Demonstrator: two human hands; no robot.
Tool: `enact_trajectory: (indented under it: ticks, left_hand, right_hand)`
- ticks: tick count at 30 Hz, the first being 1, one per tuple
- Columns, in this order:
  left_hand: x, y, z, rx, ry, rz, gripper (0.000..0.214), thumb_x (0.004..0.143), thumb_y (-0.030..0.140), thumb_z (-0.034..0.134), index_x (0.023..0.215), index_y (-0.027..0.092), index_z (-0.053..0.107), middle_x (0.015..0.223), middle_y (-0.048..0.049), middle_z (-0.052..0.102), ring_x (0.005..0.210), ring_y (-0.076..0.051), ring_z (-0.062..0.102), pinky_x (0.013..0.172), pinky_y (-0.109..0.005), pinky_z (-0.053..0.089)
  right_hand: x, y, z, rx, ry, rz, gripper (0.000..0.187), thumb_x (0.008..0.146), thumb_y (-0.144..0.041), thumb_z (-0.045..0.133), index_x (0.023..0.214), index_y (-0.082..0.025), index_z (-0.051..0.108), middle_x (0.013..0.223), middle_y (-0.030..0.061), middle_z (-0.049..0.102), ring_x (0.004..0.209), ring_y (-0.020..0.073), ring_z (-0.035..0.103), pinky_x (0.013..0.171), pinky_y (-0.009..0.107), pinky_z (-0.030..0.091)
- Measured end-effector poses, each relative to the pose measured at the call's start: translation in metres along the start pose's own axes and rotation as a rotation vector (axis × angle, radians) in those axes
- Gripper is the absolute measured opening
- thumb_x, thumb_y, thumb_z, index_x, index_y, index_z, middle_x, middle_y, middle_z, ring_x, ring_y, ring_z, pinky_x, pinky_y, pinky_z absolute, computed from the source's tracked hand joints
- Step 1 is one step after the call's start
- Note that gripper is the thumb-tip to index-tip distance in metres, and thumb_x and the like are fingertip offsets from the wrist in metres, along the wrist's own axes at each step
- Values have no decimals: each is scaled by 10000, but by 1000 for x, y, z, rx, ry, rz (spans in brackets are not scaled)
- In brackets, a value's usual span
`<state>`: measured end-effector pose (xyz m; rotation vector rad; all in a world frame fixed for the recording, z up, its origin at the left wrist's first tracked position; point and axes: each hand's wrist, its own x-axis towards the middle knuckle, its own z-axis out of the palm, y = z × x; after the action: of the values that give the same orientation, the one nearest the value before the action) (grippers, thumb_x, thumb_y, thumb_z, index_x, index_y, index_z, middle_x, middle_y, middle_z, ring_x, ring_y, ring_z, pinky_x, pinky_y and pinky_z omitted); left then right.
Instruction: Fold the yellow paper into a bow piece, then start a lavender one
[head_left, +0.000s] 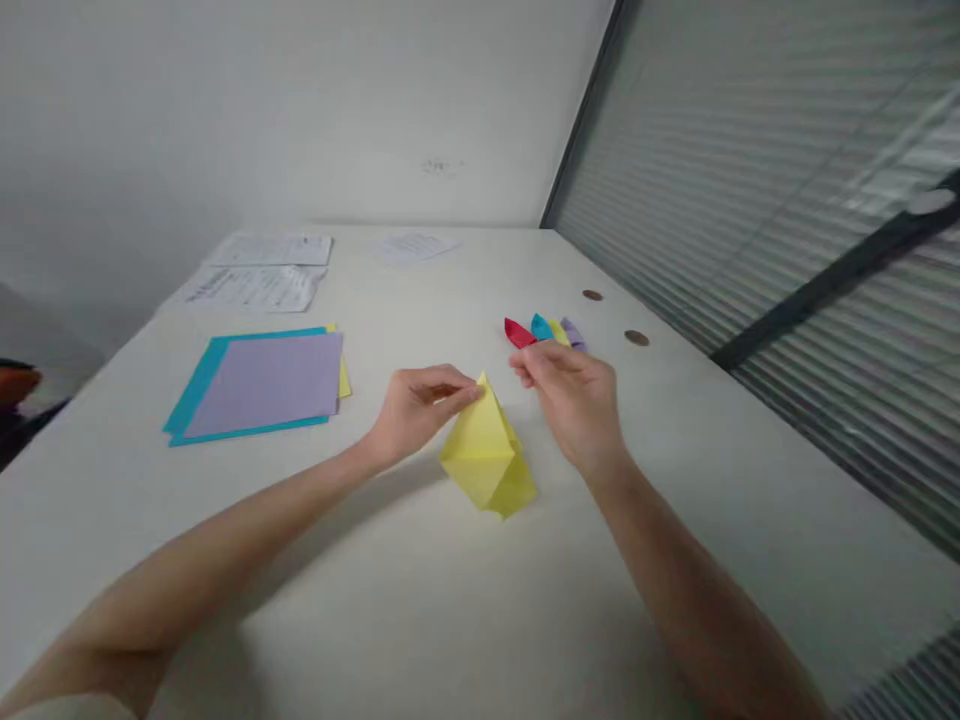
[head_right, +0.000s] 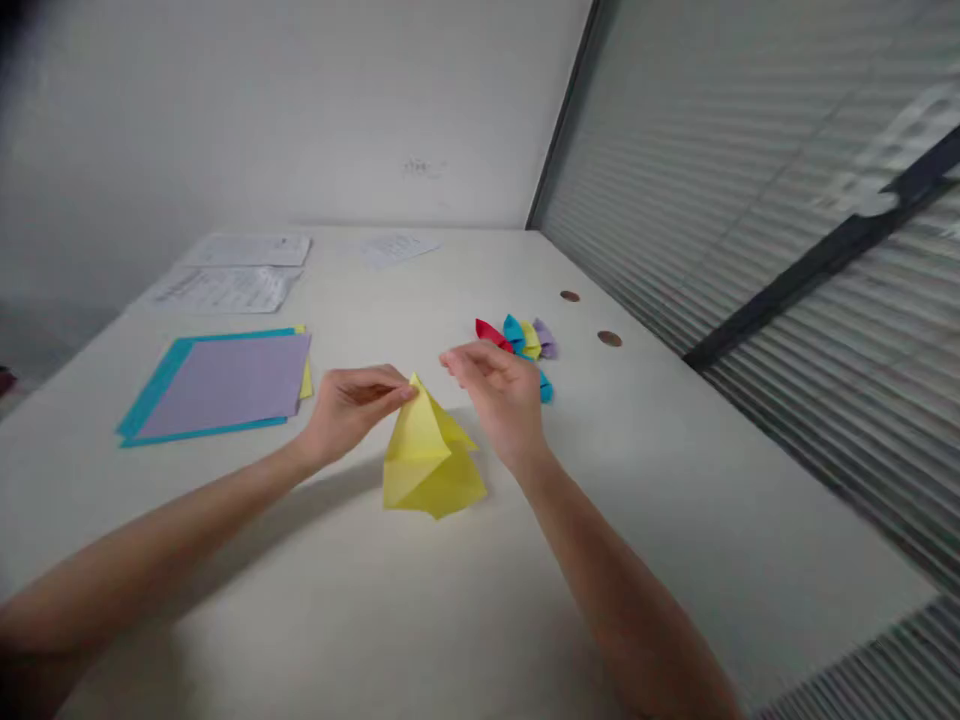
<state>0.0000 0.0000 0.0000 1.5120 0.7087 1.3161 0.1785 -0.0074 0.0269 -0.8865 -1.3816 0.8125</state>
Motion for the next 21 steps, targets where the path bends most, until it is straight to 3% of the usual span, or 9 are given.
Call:
enact_trajectory:
  ticks: [6,16,21]
  left_hand:
    - [-3,5,-1,24,7,12,185,748,340,764,715,159,744,697,-42,693,636,-120,606,600,-237,507]
    - [-3,5,4,100,-76,84,143,799,289,720,751,158,752,716,-50,697,654,-118,608,616,-234,503]
    - [-4,4,6,88,-78,68,133,809,276,707,776,153,747,743,-52,701,681,-121,618,639,-237,508]
  right_hand:
    - [-7,-5,11,-114,-183,20,128,741,-352,747,736,-232,702,767,-1,676,720,141,616,641,295,498]
    - [-7,-2,8,-130,-167,-75,99,774,-256,706,680,-232,688,712,-7,654,697,139,596,633,305,472]
    - [-7,-2,9,-75,-147,-44,100,752,-269,720,667,-228,687,715,-3,658,697,143,600,628,309,475]
